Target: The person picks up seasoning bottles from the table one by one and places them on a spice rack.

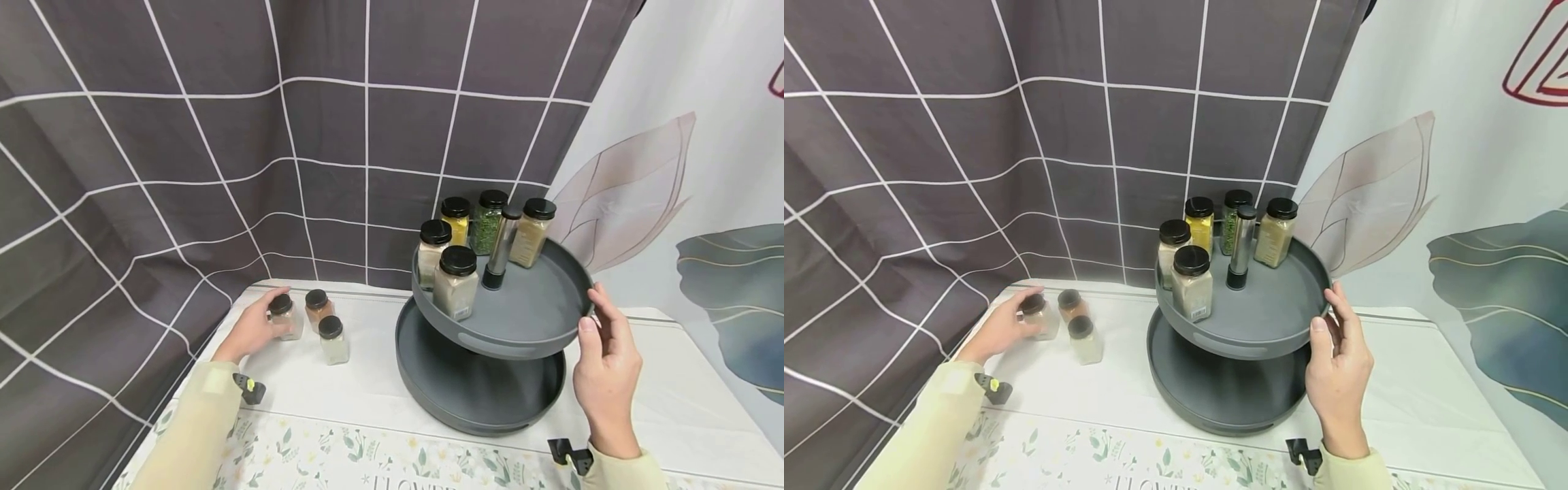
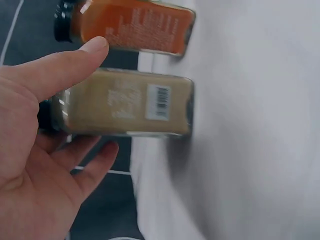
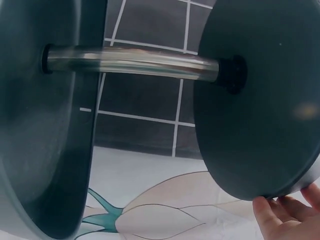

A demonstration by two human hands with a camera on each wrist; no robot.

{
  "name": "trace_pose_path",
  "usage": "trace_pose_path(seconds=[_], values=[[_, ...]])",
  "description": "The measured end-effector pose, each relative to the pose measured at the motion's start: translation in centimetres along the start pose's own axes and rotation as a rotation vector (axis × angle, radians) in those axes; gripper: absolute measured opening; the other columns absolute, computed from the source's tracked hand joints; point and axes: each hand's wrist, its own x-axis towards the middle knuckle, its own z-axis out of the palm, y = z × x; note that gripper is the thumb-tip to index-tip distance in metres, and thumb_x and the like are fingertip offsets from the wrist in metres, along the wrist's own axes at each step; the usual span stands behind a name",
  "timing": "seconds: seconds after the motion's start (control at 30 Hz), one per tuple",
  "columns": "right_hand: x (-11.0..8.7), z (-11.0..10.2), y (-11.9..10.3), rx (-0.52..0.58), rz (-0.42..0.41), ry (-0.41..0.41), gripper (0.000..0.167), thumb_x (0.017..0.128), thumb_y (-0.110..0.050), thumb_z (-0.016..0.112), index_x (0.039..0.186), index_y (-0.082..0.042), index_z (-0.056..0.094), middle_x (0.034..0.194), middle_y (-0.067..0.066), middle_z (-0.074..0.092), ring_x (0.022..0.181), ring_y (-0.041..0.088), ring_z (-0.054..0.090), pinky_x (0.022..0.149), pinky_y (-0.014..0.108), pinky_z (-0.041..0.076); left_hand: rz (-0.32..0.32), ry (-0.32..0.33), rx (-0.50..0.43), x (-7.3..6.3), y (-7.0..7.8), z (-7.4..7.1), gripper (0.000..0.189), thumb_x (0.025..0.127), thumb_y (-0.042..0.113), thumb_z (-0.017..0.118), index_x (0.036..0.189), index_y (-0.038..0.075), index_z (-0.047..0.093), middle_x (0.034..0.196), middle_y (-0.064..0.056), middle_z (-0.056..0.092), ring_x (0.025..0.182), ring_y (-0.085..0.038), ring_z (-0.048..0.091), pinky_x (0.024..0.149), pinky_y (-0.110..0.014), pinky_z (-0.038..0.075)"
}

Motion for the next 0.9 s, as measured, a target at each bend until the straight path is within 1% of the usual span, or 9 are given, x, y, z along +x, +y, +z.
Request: trace_pose_path(seconds=[0.17,0.3,0.43,0.5,0.6,0.73,0.9], values=[[0.0,0.0,0.5,0.016,-0.025,0.012,0.036,0.1,0.0,0.052,0.134,0.01,0.056,0.146,0.02,0.051,0.138,0.018,0.048,0.111,0.022,0.038,0.008,0.003,-0.037,-0.1,-0.7,0.2,0.082,0.082,0.004,0.079,0.153,0.007,0.037,0.143,-0.03,0.049,0.125,-0.054,0.05,0.102,-0.064,0.042],[-0.2,0.1,0.9,0.039,-0.049,0.025,0.035,0.1,0.0,0.053,0.133,0.011,0.056,0.147,0.02,0.05,0.139,0.019,0.047,0.112,0.024,0.038,0.036,0.013,-0.017,-0.1,-1.0,0.2,0.078,0.083,0.0,0.076,0.151,0.008,0.04,0.14,-0.03,0.052,0.122,-0.053,0.054,0.099,-0.063,0.046],[-0.4,0.1,0.9,0.037,-0.055,0.019,0.036,0.099,-0.001,0.056,0.133,0.01,0.056,0.148,0.019,0.051,0.137,0.018,0.049,0.108,0.02,0.041,0.075,0.039,0.012,-0.2,-1.2,0.1,0.076,0.082,-0.001,0.078,0.148,0.007,0.043,0.135,-0.03,0.056,0.116,-0.053,0.059,0.095,-0.06,0.05],[-0.5,0.1,0.8,0.031,-0.06,0.016,0.036,0.099,-0.002,0.057,0.132,0.01,0.057,0.147,0.018,0.051,0.136,0.017,0.05,0.105,0.018,0.043,0.083,0.055,0.02,-0.3,-1.3,0.1,0.075,0.081,-0.001,0.078,0.147,0.006,0.045,0.134,-0.031,0.057,0.113,-0.052,0.06,0.094,-0.059,0.051],[-0.6,0.0,0.9,0.025,-0.074,0.016,0.036,0.099,-0.004,0.059,0.132,0.009,0.057,0.147,0.018,0.052,0.135,0.016,0.051,0.103,0.016,0.044,0.064,0.079,0.026,-0.6,-1.2,0.2,0.075,0.08,0.0,0.08,0.147,0.006,0.046,0.132,-0.031,0.058,0.111,-0.051,0.062,0.094,-0.058,0.052],[-0.7,0.0,0.9,0.039,-0.099,0.025,0.036,0.098,-0.005,0.06,0.131,0.01,0.058,0.146,0.019,0.052,0.135,0.018,0.051,0.102,0.016,0.044,0.022,0.093,0.053,-1.1,-0.9,0.3,0.074,0.082,0.003,0.079,0.148,0.008,0.045,0.131,-0.03,0.059,0.109,-0.047,0.063,0.091,-0.058,0.053],[-0.9,0.0,0.9,0.052,-0.114,0.032,0.037,0.096,-0.006,0.061,0.129,0.01,0.06,0.145,0.02,0.053,0.136,0.021,0.05,0.102,0.018,0.045,-0.017,0.116,0.062,-1.8,-0.5,0.4,0.074,0.083,0.005,0.078,0.149,0.008,0.045,0.132,-0.031,0.058,0.11,-0.048,0.063,0.088,-0.058,0.053]])
